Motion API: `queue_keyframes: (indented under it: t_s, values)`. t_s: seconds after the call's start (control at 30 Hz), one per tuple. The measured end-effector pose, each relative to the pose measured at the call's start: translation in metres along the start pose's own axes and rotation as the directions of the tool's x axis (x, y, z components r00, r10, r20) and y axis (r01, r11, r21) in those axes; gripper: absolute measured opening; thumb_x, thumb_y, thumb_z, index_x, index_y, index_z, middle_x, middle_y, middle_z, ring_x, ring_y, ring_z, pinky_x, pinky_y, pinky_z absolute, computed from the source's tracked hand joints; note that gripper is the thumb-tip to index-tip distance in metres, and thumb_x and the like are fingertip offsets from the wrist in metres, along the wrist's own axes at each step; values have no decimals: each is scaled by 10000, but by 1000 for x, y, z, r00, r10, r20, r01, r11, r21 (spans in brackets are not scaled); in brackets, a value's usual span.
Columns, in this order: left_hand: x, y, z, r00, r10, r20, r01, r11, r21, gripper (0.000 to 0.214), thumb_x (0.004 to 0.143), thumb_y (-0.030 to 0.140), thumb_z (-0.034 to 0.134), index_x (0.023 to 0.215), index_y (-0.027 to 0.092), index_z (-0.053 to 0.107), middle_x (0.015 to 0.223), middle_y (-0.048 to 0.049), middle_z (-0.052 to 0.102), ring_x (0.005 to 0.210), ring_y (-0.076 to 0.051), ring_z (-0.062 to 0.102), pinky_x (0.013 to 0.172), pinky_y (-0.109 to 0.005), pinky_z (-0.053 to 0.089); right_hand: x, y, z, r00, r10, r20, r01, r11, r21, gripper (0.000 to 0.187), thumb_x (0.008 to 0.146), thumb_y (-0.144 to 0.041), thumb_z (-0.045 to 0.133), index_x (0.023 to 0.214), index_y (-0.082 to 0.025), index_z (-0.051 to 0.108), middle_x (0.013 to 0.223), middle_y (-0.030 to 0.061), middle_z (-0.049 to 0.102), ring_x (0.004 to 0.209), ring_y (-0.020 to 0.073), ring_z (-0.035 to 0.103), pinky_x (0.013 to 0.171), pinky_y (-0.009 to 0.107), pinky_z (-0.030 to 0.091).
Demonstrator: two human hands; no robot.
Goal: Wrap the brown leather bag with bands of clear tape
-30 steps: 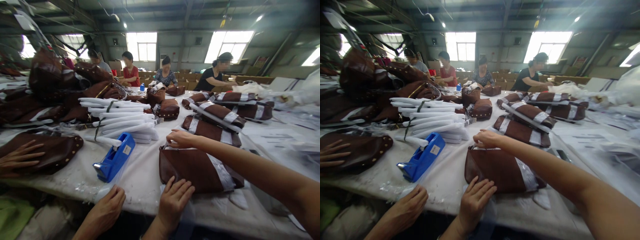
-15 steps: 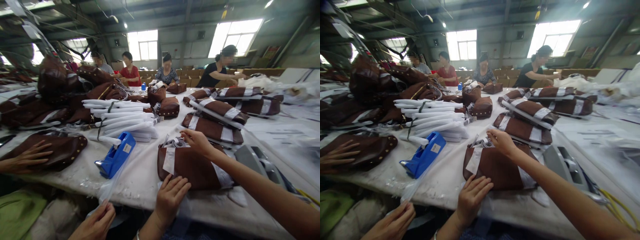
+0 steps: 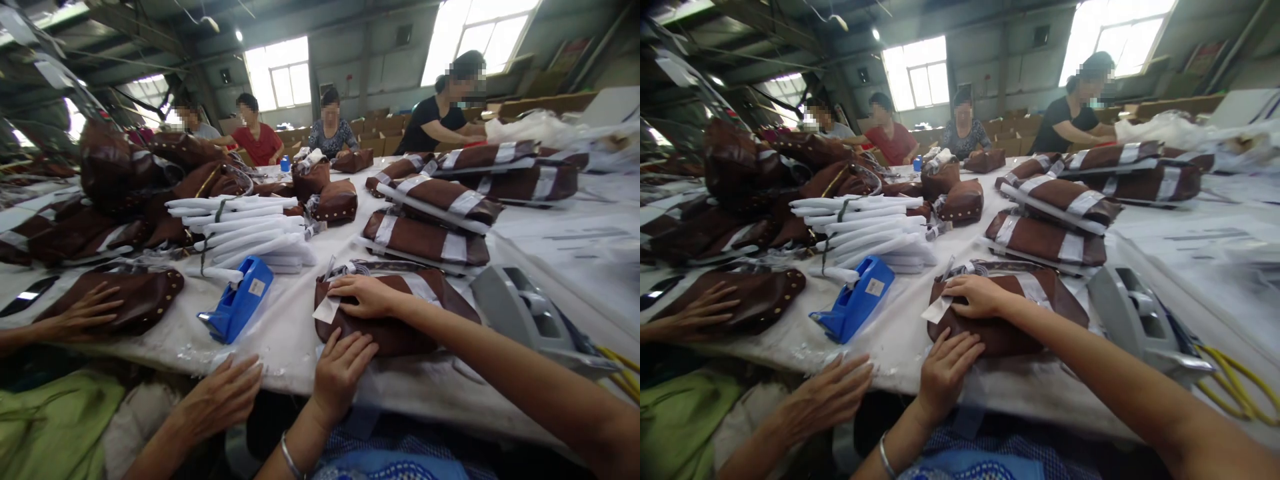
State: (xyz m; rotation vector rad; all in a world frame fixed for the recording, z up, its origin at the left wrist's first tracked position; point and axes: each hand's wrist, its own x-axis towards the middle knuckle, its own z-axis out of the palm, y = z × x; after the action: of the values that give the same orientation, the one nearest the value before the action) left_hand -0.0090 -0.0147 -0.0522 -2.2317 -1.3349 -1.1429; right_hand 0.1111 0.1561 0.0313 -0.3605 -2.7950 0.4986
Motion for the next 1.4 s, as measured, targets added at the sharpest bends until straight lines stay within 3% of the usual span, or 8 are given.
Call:
queue_keyframes:
  t_s: [0.13, 0.3, 0.47, 0.73, 0.9, 1.1, 1.27, 1.4]
  values:
    - [-1, -2, -3, 997, 56, 51, -58, 998, 25, 379, 975, 99, 466, 1280, 251, 633, 1247, -16, 708, 1216, -147, 612, 1165, -413, 412, -3, 4, 8, 993, 25, -116, -28, 999, -28, 263, 937, -194, 546, 1109, -198, 744, 1175, 95, 731, 1093, 231, 675, 999, 380, 508]
    - [-4, -5, -7, 998, 35, 57, -37, 999, 27, 405, 967, 104, 502, 1306, 292, 618, 1168, -40, 663, 1186, -165, 604, 1115, -423, 483, -21, -2, 9, 929, 178, -323, -103, 966, 236, 283, 916, -175, 556, 1115, -222, 753, 1107, 58, 763, 1024, 210, 716, 940, 334, 555]
    - [-4, -13, -12, 988, 61, 140, -58, 998, -25, 424, 968, 75, 473, 1350, 230, 573, 1109, -40, 671, 1112, -151, 632, 1115, -416, 494, -39, -11, 11, 902, 223, -369, -120, 952, 282, 339, 874, -121, 558, 1113, -253, 759, 1092, 31, 770, 1026, 211, 722, 954, 349, 565]
    - [-6, -15, -11, 995, 53, 84, -46, 996, -76, 316, 979, 95, 471, 1255, 179, 602, 1122, -49, 728, 1121, -154, 656, 1113, -438, 490, -34, -21, -3, 836, 315, -450, -140, 914, 381, 252, 907, -211, 585, 1069, -261, 771, 1025, -12, 784, 931, 192, 744, 859, 289, 601]
    - [-5, -11, -11, 1000, -11, 26, 12, 999, -50, 212, 962, 87, 518, 1097, 195, 640, 1089, -16, 757, 1088, -140, 682, 1211, -528, 333, -51, -40, 0, 852, 230, -470, -96, 952, 292, 295, 928, -170, 546, 1122, -258, 750, 1113, 16, 763, 1013, 187, 723, 932, 314, 585]
    - [-7, -16, -10, 1000, -22, -6, 22, 997, -80, 207, 958, 117, 535, 1148, 177, 589, 1087, -61, 724, 1118, -171, 656, 1087, -455, 512, -85, -61, 34, 904, 53, -425, 23, 985, 172, 323, 959, -142, 524, 1211, -252, 694, 1174, 54, 740, 1149, 193, 671, 1077, 422, 513]
    - [-11, -19, -7, 992, -108, -64, 103, 991, -84, 280, 941, 150, 577, 1218, 189, 567, 1174, -107, 675, 1230, -216, 604, 1039, -419, 549, -97, -64, 52, 895, -38, -444, 22, 999, -41, 331, 966, -114, 500, 1242, -202, 660, 1240, 91, 711, 1216, 202, 634, 1079, 437, 508]
    - [-10, -21, -8, 1000, -29, 2, 30, 994, -106, 474, 941, 76, 540, 1398, 184, 478, 1339, -131, 637, 1350, -235, 523, 1088, -437, 506, -105, -69, 61, 895, -101, -435, 29, 985, -170, 392, 959, -78, 467, 1323, -149, 594, 1302, 118, 674, 1296, 210, 571, 1112, 444, 472]
